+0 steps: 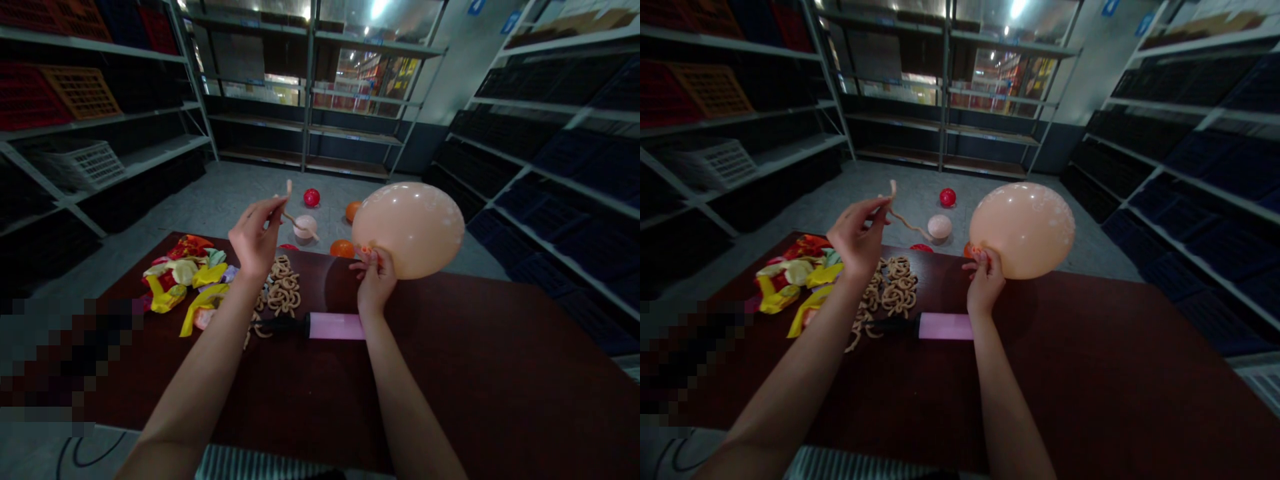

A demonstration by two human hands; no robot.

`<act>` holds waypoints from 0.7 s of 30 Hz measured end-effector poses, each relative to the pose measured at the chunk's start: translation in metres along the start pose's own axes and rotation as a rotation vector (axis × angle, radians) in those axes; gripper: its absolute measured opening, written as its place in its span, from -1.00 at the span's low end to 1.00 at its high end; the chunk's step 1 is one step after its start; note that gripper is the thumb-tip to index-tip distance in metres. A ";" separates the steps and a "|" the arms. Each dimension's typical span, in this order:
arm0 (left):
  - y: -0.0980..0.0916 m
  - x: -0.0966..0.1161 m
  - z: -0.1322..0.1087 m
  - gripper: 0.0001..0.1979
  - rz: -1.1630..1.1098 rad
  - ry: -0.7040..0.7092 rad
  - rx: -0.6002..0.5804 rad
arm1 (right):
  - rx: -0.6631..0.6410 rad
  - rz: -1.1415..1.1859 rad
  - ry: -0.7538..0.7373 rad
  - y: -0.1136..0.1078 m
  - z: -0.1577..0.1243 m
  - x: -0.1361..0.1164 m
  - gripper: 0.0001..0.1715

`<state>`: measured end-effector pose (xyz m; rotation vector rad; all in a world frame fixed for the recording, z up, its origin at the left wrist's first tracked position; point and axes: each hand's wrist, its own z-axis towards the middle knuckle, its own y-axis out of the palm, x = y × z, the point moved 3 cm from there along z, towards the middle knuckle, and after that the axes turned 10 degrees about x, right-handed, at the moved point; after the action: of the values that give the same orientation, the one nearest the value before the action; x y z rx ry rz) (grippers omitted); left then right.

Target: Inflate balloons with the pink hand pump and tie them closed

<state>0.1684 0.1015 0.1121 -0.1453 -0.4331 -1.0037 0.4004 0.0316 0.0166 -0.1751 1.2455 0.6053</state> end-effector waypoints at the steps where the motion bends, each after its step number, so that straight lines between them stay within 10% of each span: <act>1: -0.001 0.000 0.000 -0.87 0.026 0.009 0.023 | -0.004 -0.002 -0.005 0.000 0.000 0.000 -0.62; 8: 0.007 -0.007 0.005 -0.92 0.150 -0.021 -0.129 | -0.056 -0.033 -0.001 0.002 -0.003 -0.002 -0.62; 15: 0.031 0.022 -0.015 -0.77 -0.340 -0.370 -0.974 | -0.177 -0.109 -0.053 0.006 -0.010 -0.006 -0.63; 21: 0.036 0.066 -0.025 -0.77 -0.553 -0.164 -0.901 | -0.318 -0.311 -0.214 0.007 -0.018 -0.014 -0.71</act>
<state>0.2358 0.0612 0.1193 -0.9614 -0.1346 -1.6899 0.3794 0.0248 0.0247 -0.5457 0.8866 0.5315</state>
